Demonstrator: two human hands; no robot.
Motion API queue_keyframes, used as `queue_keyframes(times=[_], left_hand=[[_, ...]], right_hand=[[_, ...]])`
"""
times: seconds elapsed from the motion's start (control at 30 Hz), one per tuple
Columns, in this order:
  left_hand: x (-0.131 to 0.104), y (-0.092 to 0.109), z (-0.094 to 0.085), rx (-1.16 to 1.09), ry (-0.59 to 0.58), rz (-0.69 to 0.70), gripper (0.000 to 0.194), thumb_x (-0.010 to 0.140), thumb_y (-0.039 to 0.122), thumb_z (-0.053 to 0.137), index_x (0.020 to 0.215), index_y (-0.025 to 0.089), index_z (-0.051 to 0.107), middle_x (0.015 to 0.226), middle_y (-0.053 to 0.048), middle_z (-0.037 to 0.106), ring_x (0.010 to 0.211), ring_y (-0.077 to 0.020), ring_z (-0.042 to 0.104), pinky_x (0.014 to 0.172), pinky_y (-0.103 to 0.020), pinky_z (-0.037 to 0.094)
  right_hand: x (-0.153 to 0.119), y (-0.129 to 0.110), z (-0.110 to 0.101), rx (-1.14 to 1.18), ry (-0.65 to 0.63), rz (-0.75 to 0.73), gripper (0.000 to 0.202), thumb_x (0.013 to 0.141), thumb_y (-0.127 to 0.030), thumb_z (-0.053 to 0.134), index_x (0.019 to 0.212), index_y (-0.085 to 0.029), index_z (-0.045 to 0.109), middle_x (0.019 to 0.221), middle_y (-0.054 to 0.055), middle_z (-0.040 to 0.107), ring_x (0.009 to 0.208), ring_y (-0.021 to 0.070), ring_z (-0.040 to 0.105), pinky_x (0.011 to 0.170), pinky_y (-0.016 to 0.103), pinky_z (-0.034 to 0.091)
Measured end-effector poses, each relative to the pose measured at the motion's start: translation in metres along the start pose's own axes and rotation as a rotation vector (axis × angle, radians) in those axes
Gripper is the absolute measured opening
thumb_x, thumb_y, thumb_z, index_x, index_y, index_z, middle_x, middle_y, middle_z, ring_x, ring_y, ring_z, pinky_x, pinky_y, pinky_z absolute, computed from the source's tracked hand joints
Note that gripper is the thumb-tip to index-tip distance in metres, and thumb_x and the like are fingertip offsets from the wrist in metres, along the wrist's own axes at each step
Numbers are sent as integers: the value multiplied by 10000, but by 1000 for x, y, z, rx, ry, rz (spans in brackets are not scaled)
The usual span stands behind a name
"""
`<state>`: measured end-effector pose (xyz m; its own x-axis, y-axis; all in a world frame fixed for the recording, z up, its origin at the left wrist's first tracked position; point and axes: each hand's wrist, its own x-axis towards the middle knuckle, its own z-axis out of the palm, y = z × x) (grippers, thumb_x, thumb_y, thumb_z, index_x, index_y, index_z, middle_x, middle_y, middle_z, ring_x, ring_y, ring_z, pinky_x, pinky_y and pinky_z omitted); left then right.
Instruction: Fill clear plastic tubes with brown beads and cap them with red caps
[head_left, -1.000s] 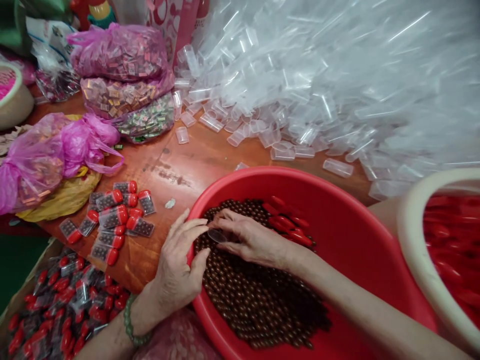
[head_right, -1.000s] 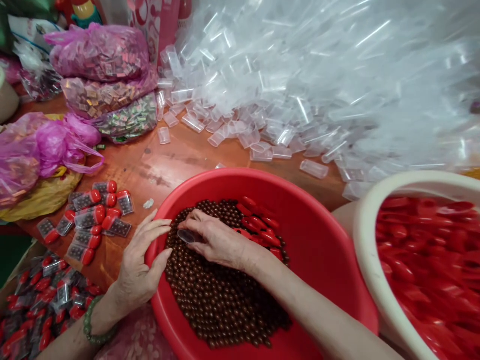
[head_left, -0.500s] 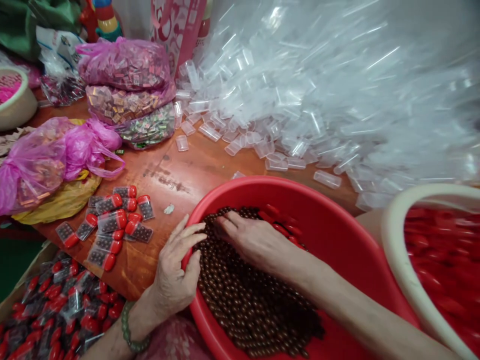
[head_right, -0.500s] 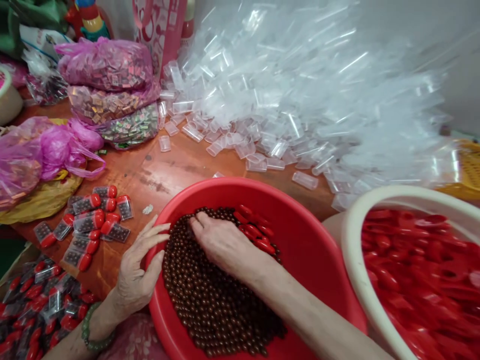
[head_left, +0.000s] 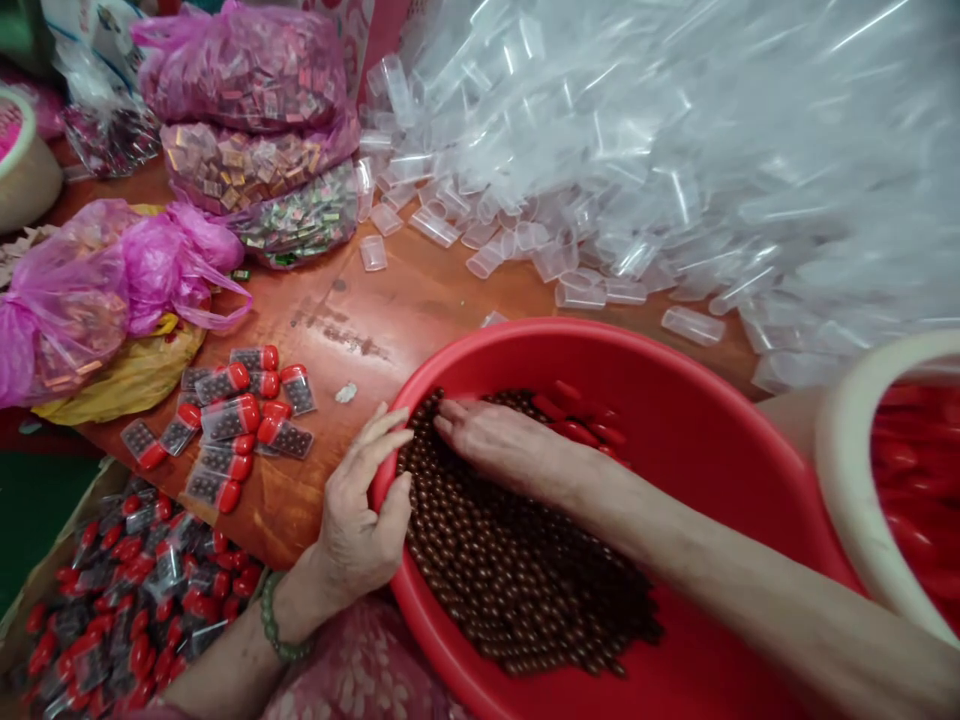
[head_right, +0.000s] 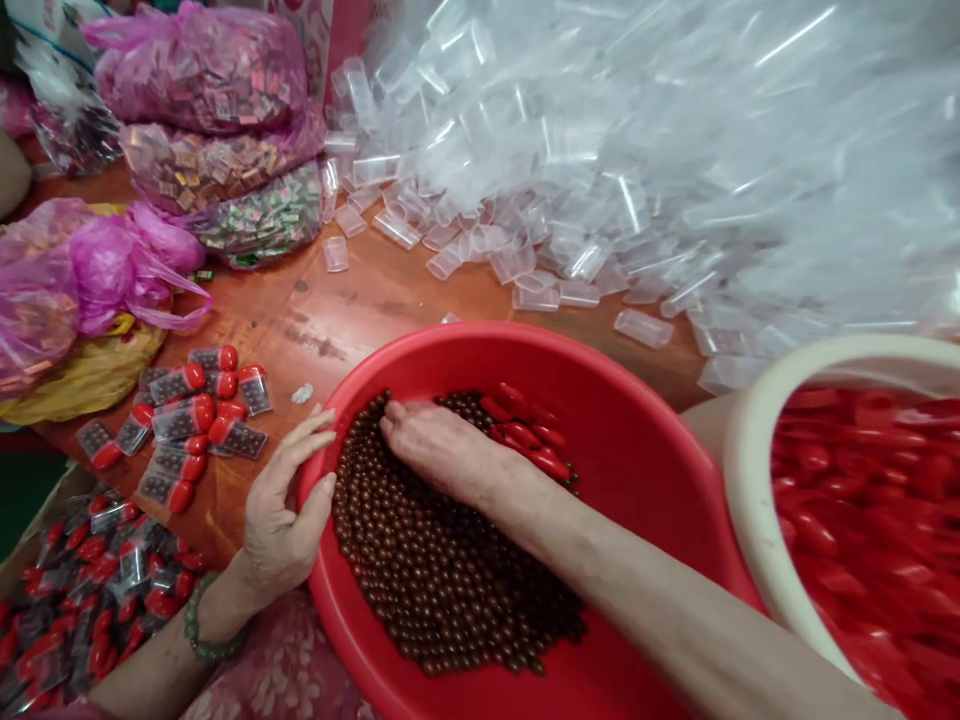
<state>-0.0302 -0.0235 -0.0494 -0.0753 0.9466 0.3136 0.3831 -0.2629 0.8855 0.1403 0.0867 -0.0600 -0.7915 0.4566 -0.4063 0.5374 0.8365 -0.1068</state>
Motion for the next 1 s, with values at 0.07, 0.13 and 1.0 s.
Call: queue_keyframes(times=[0.07,0.13,1.0], left_hand=[[0,0,1,2,14,0,401,840,57,500,1219,174,558,1311,-115,595,1260,-216,528,1099,-406,409],[0,0,1,4,16,-1,393,842,64,505,1216,168,562,1315,-120,591,1252,-218,533,1100,-413,406],[24,49,1,-411,-660,-335,592,891,278,568,1430,131,371,1406,-134,521,1286,-238,505,1105,-393,388]], right_hand=[[-3,-11,4,90,-6,-74,285,822,26,406,962,-93,623,904,129,631,752,208,637,688,319,485],[-8,-20,7,189,-9,-136,279,810,29,417,936,-111,623,911,119,631,822,211,634,772,329,487],[-93,-26,-34,1461,326,-110,374,812,-291,667,1168,-183,627,1044,45,665,977,184,611,859,317,486]])
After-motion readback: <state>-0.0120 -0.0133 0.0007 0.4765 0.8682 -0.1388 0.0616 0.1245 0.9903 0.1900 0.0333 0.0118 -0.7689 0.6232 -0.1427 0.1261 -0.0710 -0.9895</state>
